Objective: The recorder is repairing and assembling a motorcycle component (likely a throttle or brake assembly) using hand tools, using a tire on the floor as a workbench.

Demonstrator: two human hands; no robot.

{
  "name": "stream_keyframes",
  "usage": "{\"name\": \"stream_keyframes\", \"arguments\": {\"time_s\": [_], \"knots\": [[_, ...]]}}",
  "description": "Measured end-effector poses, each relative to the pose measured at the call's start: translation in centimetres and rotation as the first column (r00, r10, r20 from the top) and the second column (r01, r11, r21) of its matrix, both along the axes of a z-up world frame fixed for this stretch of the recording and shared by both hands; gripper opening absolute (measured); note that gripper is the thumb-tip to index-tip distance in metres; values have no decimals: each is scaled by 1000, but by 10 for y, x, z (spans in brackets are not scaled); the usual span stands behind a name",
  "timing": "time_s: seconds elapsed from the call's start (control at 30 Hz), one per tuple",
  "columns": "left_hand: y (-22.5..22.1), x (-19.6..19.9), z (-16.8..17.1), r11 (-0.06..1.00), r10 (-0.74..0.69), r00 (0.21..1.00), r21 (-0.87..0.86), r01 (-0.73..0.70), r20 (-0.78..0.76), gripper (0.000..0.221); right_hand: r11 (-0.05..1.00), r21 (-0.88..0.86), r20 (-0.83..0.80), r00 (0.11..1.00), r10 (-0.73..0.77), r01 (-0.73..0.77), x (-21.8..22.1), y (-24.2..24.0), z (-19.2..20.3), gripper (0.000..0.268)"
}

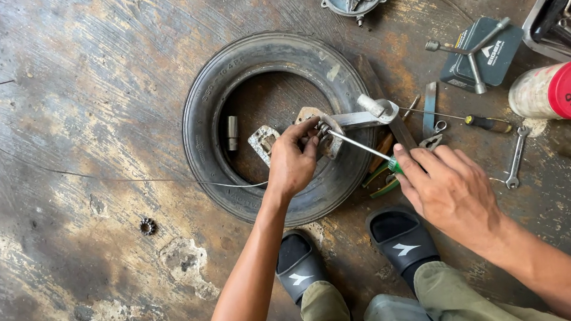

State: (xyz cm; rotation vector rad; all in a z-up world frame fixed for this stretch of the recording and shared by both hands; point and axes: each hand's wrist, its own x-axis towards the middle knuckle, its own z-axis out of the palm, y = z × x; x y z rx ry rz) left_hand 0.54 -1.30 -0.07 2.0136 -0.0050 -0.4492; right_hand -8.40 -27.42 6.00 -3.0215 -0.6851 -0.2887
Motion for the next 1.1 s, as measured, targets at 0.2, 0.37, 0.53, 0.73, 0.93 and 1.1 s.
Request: {"name": "stream_keyframes", "arguments": {"time_s": [0.2,0.37,0.53,0.73,0.93,1.1], "knots": [[-1,2,0,999,45,999,-7,-45,-16,37,999,-29,-25,999,-25,24,2,2,0,34],[0,3,-10,999,51,998,18,-50,-29,35,995,-96,44,999,8,-3,3,5,-5,37],[0,3,-11,997,72,996,41,-70,-59,35,998,-58,134,991,14,-7,5,10,1,28],[-6,0,-1,992,114,993,61,-112,-43,33,998,-60,163,986,36,-27,8,13,20,21],[-13,-2,2,988,144,987,73,-139,-64,33,979,-188,235,965,120,-76,12,18,29,18],[-18,-3,1,984,165,985,78,-160,-55,33,978,-174,243,958,155,-114,19,16,29,16]]}}
